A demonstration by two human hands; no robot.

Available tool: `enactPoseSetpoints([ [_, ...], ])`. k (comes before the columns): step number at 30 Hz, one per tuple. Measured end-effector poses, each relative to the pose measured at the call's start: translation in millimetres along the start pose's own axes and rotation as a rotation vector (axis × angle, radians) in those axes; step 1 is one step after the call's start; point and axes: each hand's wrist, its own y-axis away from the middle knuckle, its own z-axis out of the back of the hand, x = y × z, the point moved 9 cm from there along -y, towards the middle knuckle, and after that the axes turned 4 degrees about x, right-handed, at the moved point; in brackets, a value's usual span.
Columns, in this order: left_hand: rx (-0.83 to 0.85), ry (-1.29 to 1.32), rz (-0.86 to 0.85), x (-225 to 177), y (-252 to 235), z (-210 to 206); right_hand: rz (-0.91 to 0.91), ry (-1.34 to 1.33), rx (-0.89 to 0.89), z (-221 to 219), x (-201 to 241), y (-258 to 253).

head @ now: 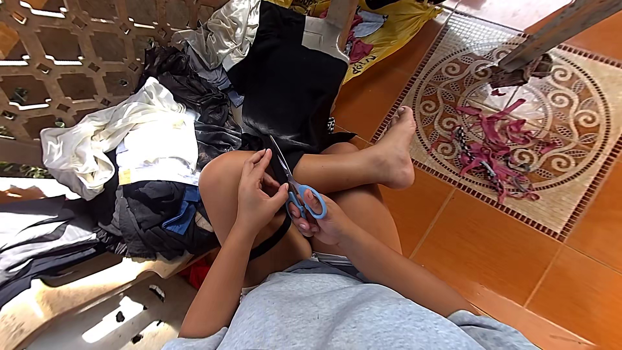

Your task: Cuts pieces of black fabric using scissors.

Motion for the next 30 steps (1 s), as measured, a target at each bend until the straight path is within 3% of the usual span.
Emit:
enactPoseSetpoints([
  [15,-0.036,-0.107,-0.033,-5.3,19.6,-0.2,-0.042,-0.004,0.106,-2.2,-1.4,0.8],
  [30,-0.032,-0.168,-0.067,-4.9,27.3,-5.1,-0.075,-0.046,0.042,-0.8,-4.8,10.6],
])
